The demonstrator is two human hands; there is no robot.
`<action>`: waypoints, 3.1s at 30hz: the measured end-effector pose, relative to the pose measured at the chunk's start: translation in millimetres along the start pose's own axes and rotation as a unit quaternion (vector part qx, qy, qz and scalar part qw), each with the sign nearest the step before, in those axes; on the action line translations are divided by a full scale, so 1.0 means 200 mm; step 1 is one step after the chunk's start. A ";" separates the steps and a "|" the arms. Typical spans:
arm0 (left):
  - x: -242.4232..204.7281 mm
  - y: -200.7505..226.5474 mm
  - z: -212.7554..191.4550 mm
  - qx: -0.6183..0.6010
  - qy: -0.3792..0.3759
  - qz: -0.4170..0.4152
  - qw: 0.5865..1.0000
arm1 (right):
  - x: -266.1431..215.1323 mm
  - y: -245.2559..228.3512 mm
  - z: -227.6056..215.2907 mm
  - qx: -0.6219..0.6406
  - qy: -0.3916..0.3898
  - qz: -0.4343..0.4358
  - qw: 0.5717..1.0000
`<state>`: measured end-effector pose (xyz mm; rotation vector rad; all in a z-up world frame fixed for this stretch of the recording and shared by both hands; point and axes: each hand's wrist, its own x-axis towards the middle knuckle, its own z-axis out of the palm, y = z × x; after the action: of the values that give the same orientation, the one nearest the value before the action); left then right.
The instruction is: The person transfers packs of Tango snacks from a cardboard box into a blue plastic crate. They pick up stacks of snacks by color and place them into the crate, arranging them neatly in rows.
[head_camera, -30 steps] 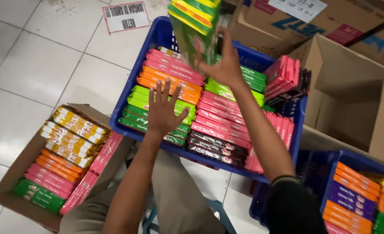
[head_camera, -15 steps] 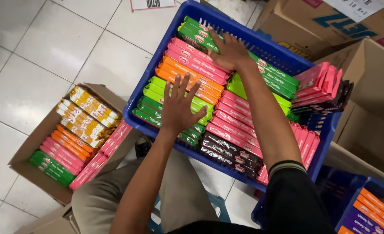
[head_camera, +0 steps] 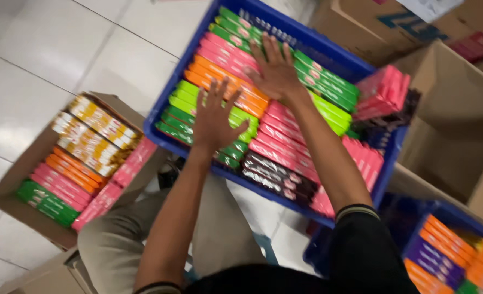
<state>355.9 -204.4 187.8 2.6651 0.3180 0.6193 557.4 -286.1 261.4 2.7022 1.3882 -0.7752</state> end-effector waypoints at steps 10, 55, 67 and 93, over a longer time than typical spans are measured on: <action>0.00 -0.09 0.00 -0.147 0.282 -0.095 0.943 | -0.82 -0.30 0.64 0.079 0.243 -0.120 0.959; -1.26 -1.33 -0.56 -0.442 0.177 -0.716 0.510 | -0.81 -0.35 0.76 -0.080 0.258 -0.166 0.948; -1.23 -0.60 -0.96 -0.563 0.135 -0.386 0.718 | -0.50 -0.77 0.93 0.564 0.317 -0.137 0.750; -0.29 0.57 -0.09 -0.070 -0.010 0.110 0.991 | -1.32 0.67 0.31 0.548 0.586 0.018 0.596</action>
<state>311.8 -318.4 228.0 2.5880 -0.0248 0.6530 506.0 -583.1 290.7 4.6306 0.7960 0.7979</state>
